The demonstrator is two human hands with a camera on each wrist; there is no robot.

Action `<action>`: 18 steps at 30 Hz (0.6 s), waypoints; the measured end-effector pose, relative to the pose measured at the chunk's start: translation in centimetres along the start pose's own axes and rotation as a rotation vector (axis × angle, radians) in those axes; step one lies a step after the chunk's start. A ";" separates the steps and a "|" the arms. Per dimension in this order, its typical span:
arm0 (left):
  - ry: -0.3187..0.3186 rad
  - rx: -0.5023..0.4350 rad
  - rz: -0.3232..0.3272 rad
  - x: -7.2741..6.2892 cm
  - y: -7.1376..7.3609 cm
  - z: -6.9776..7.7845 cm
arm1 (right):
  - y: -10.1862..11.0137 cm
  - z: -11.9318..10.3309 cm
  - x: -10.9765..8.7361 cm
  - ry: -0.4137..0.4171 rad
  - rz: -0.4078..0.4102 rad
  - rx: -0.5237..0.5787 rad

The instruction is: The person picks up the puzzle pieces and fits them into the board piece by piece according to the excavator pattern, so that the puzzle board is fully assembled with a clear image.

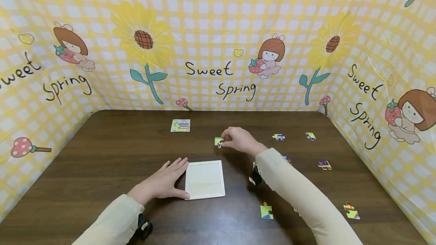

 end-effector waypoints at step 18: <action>0.028 -0.008 -0.045 0.2 0.1 -0.2 | -4.8 -6.5 -0.9 0.212 -0.200 -0.155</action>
Point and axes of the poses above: each hand's wrist, its own x-axis towards the middle knuckle, its own y-axis out of the back of the hand, z = x × y, the point moved 1 cm from there along x, towards the middle knuckle, and after that the axes turned 10 degrees about x, right-handed, at the moved point
